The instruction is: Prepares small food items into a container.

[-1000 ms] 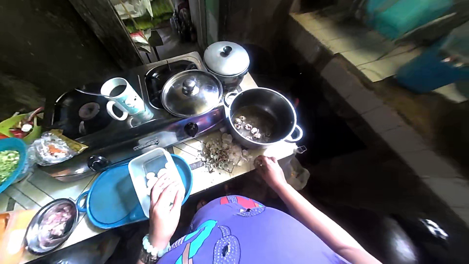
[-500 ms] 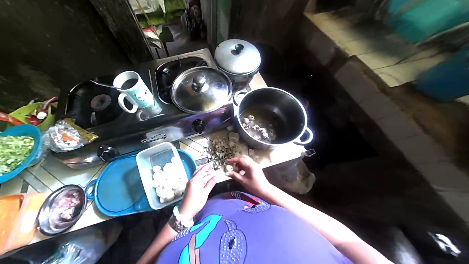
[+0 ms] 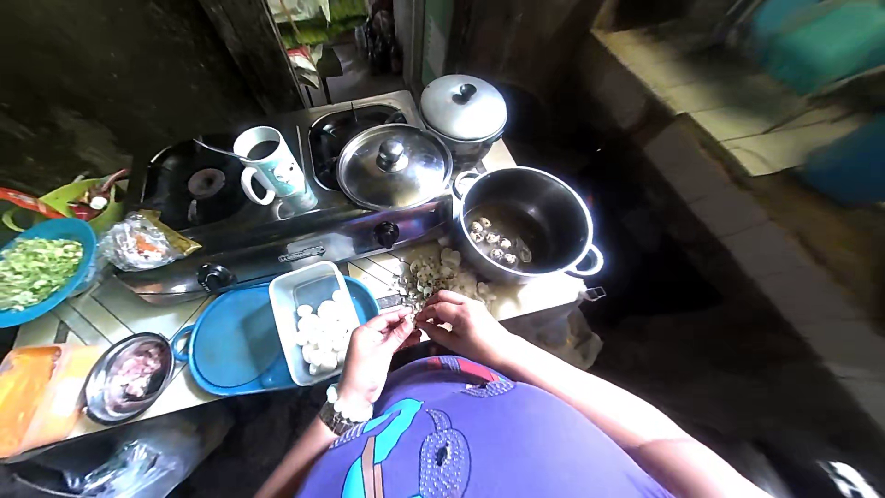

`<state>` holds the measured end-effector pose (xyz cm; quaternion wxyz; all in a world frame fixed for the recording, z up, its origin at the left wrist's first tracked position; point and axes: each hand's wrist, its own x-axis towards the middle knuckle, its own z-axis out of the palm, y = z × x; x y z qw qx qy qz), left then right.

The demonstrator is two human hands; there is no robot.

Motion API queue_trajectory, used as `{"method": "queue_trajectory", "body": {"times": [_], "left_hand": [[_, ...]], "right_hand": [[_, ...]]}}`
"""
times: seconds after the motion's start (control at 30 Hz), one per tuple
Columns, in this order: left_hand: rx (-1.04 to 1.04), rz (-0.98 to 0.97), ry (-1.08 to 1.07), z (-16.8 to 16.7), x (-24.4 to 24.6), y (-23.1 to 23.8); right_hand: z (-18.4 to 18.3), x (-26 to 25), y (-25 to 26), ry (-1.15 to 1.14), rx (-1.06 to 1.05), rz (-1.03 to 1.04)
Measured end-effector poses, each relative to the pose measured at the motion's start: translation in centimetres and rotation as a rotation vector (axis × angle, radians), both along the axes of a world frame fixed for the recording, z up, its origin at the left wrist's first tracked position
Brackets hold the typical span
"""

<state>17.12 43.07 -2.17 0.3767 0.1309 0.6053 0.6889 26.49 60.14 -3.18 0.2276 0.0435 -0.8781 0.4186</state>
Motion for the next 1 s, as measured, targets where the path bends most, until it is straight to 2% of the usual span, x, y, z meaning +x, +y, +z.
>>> {"method": "queue_trajectory", "body": {"times": [0.27, 0.53, 0.6, 0.73, 0.93, 1.0], "left_hand": [[-0.054, -0.001, -0.019, 0.2, 0.2, 0.2], [-0.016, -0.016, -0.073, 0.6, 0.0, 0.1], [-0.009, -0.008, -0.096, 0.7, -0.1, 0.0], [0.001, 0.003, -0.106, 0.5, -0.4, 0.1], [0.054, 0.049, -0.048, 0.3, -0.4, 0.3], [0.055, 0.048, -0.014, 0.2, -0.3, 0.4]], "right_hand": [[-0.7, -0.3, -0.6, 0.046, 0.199, -0.050], [-0.5, -0.5, 0.0, -0.009, -0.010, -0.140], [-0.9, -0.9, 0.9, -0.091, -0.030, -0.187], [-0.9, -1.6, 2.6, -0.412, -0.035, -0.212], [0.3, -0.8, 1.0, -0.219, -0.210, -0.070], [0.2, -0.8, 0.5, -0.140, -0.212, -0.071]]}}
